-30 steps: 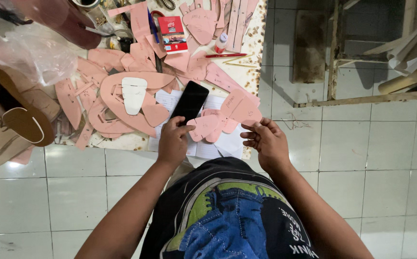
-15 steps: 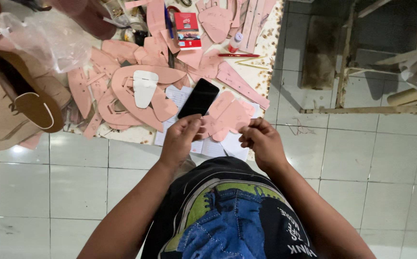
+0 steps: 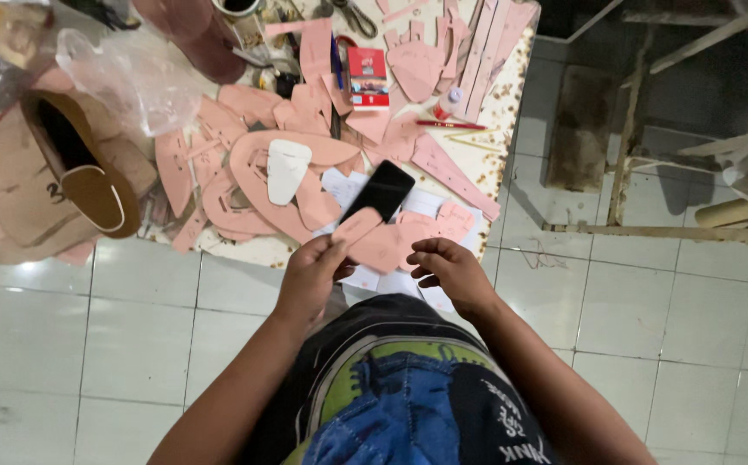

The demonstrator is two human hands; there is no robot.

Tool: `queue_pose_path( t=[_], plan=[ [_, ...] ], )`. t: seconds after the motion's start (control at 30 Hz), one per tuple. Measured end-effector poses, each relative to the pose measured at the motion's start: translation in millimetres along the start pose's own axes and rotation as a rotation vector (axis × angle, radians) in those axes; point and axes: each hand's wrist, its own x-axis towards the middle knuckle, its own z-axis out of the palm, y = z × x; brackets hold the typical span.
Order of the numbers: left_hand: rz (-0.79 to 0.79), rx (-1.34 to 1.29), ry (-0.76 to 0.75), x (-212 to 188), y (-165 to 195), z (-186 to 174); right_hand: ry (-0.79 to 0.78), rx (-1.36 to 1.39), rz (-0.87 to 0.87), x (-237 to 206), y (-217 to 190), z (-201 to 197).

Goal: The person sorts pink shoe pattern pieces on a low table, picks up several pieces, and then traces one pattern onto a black sheet using a blue pen. The person handles multiple pattern pieces and a pen during the task.

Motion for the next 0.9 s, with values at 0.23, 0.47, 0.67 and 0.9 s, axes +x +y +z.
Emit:
queue_pose_path(
  t=[0.23, 0.47, 0.67, 0.9],
  plan=[
    [0.011, -0.104, 0.016, -5, 20, -48, 0.161, -0.006, -0.107, 40, -3, 2],
    [0.005, -0.075, 0.102, -11, 32, -95, 0.373, -0.382, -0.299, 132, -22, -5],
    [0.013, -0.051, 0.216, -20, 37, -135, 0.622, -0.84, -0.513, 184, -39, 2],
    [-0.037, -0.029, 0.282, -23, 38, -151, 0.645, -0.899, -0.503, 199, -54, 14]
  ],
)
